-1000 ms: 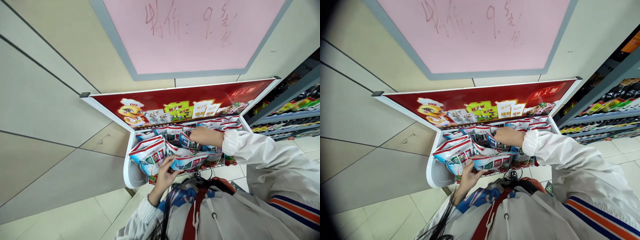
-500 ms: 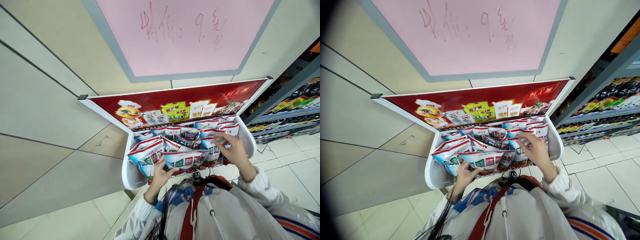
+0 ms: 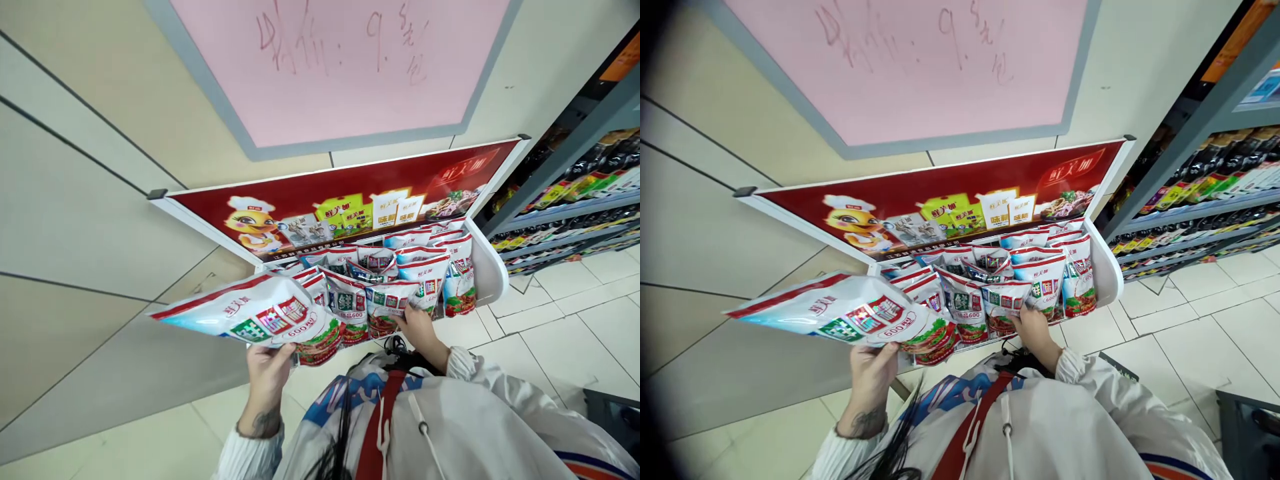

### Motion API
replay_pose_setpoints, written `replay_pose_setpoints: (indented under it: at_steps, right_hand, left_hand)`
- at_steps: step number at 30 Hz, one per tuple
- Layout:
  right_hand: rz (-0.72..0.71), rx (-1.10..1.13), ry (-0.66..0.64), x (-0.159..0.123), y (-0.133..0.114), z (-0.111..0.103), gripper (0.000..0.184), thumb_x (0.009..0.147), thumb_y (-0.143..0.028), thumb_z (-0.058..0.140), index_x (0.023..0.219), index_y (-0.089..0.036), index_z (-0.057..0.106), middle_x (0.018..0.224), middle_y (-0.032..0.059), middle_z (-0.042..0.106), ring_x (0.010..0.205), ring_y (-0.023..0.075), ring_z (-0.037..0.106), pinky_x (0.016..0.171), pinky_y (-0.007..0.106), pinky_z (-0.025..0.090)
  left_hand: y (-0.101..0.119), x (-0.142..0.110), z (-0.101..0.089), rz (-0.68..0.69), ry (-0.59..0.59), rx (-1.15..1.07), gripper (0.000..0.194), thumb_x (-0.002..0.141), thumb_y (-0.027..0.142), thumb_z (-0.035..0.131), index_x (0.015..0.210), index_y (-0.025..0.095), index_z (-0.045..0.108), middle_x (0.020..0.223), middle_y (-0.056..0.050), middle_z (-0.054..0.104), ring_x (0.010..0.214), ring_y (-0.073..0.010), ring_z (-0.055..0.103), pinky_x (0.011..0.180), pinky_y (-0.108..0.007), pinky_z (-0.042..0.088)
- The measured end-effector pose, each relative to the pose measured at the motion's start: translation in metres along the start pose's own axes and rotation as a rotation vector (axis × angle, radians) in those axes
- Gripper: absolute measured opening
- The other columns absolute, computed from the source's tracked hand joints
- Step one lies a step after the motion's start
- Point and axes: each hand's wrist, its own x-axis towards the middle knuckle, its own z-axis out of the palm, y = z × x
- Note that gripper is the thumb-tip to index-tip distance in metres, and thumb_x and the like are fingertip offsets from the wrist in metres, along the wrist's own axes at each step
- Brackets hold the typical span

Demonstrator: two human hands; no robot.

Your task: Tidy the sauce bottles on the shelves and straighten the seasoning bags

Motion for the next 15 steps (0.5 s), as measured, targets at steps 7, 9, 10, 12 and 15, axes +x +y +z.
replay_pose_setpoints:
  at_steps: [7, 9, 10, 12, 15]
  right_hand:
    - [0.094, 0.083, 0.144, 0.003, 0.015, -0.015, 0.038, 0.091, -0.057, 0.069, 0.089, -0.019, 0.070, 0.088, 0.0096, 0.077, 0.085, 0.0265, 0.074, 0.070, 0.030, 0.051]
    - [0.124, 0.212, 0.337, 0.001, 0.017, -0.023, 0.041, 0.091, -0.060, 0.067, 0.087, -0.019, 0.068, 0.083, 0.0075, 0.077, 0.079, 0.0239, 0.074, 0.069, 0.029, 0.050]
    - [0.130, 0.283, 0.431, 0.001, 0.017, -0.029, 0.042, 0.093, -0.061, 0.064, 0.087, -0.019, 0.067, 0.082, 0.0071, 0.077, 0.077, 0.0226, 0.073, 0.069, 0.028, 0.050]
    - [0.133, 0.384, 0.531, 0.003, 0.018, -0.043, 0.045, 0.098, -0.061, 0.056, 0.084, -0.020, 0.065, 0.082, 0.0074, 0.076, 0.076, 0.0215, 0.073, 0.070, 0.028, 0.049]
    - [0.200, 0.357, 0.538, 0.007, 0.013, -0.062, 0.045, 0.100, -0.059, 0.050, 0.083, -0.020, 0.065, 0.081, 0.0090, 0.075, 0.077, 0.0251, 0.071, 0.071, 0.031, 0.049]
  left_hand:
    - [-0.001, -0.011, -0.008, -0.046, -0.052, 0.042, 0.046, 0.046, 0.041, 0.100, 0.077, 0.017, 0.076, 0.072, -0.004, 0.076, 0.069, -0.0188, 0.073, 0.070, -0.029, 0.063]
    - [0.001, -0.013, -0.009, -0.042, -0.056, 0.036, 0.048, 0.044, 0.042, 0.100, 0.076, 0.017, 0.075, 0.071, -0.004, 0.076, 0.068, -0.0195, 0.073, 0.071, -0.030, 0.063]
    - [0.002, -0.014, -0.011, -0.040, -0.059, 0.029, 0.048, 0.044, 0.042, 0.100, 0.077, 0.017, 0.075, 0.072, -0.005, 0.076, 0.068, -0.0198, 0.073, 0.071, -0.030, 0.063]
    - [0.004, -0.014, -0.015, -0.045, -0.064, 0.019, 0.048, 0.044, 0.041, 0.100, 0.078, 0.017, 0.075, 0.074, -0.005, 0.076, 0.068, -0.0205, 0.073, 0.072, -0.031, 0.064]
    - [0.007, -0.015, -0.022, -0.051, -0.051, 0.016, 0.046, 0.046, 0.039, 0.099, 0.080, 0.017, 0.076, 0.076, -0.006, 0.077, 0.070, -0.0208, 0.074, 0.072, -0.032, 0.064]
